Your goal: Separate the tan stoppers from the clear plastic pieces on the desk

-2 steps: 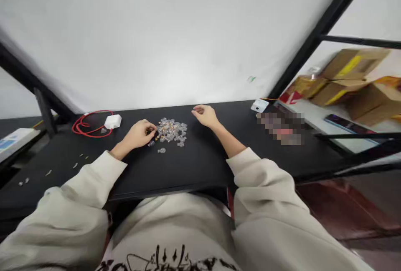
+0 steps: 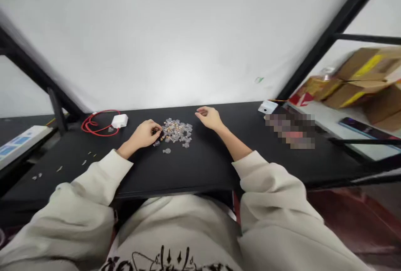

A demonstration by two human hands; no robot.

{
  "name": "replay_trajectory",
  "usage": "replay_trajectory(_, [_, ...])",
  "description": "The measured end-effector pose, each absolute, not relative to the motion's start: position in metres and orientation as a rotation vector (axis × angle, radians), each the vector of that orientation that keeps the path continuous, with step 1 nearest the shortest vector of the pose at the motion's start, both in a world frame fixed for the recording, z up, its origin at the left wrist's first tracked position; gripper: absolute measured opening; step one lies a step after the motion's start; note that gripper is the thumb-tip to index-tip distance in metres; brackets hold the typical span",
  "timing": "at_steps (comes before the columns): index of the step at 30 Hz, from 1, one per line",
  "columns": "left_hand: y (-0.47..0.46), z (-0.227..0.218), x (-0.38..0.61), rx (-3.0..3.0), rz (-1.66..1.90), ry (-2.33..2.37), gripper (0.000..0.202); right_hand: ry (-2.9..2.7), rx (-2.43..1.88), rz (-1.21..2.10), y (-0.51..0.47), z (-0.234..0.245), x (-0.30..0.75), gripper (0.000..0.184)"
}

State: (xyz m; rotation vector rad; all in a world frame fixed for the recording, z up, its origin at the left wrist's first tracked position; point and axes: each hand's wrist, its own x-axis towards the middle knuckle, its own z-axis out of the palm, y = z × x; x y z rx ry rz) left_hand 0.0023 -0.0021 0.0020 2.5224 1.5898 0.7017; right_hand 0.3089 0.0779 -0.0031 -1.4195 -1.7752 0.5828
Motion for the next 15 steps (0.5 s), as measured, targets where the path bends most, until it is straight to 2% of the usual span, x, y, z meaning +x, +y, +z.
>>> replay_trajectory(15, [-0.005,0.002,0.005,2.466,0.738,1.591,0.006,-1.925,-1.42,0.662,0.069,-0.012,0.294,0.031])
